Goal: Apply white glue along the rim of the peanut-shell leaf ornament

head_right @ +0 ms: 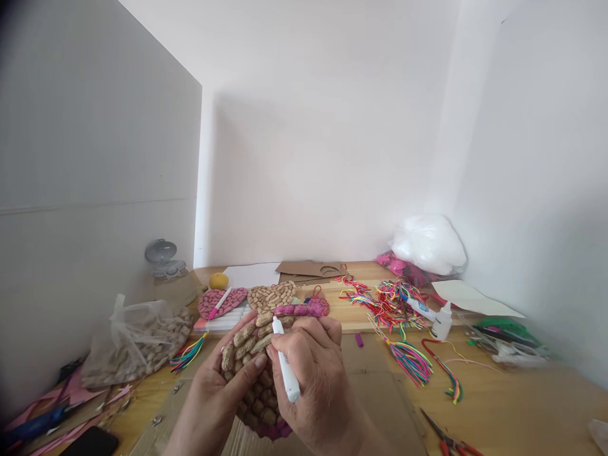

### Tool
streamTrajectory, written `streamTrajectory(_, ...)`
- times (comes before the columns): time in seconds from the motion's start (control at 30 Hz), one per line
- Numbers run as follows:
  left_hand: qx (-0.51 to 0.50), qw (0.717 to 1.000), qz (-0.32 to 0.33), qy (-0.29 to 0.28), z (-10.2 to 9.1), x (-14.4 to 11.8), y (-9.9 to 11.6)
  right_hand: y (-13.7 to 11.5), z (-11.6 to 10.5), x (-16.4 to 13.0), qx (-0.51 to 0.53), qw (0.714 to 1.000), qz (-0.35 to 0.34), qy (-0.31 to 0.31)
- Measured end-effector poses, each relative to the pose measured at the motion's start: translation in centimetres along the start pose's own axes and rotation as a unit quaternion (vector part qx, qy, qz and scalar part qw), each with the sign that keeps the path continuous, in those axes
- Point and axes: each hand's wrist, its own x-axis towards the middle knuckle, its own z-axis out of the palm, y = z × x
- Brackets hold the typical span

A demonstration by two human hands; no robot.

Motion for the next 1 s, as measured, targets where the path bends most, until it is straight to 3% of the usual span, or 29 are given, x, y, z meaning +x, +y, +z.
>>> streamTrajectory(0.37, 0.021, 1.0, 0.011, 0.004, -0.13, -0.05, -0.93, 0.0, 0.14, -0.11, -0.002, 1.0, 0.006, 0.011)
streamTrajectory(0.67, 0.018, 0.999, 0.014, 0.025, 0.1, 0.01, -0.41, -0.07, 0.2, -0.17, 0.014, 1.0, 0.007, 0.02)
streamTrajectory(1.0, 0.055, 0.998, 0.029, 0.026, 0.11, 0.11, -0.83, -0.28, 0.78, -0.7, -0.052, 0.999, 0.005, 0.013)
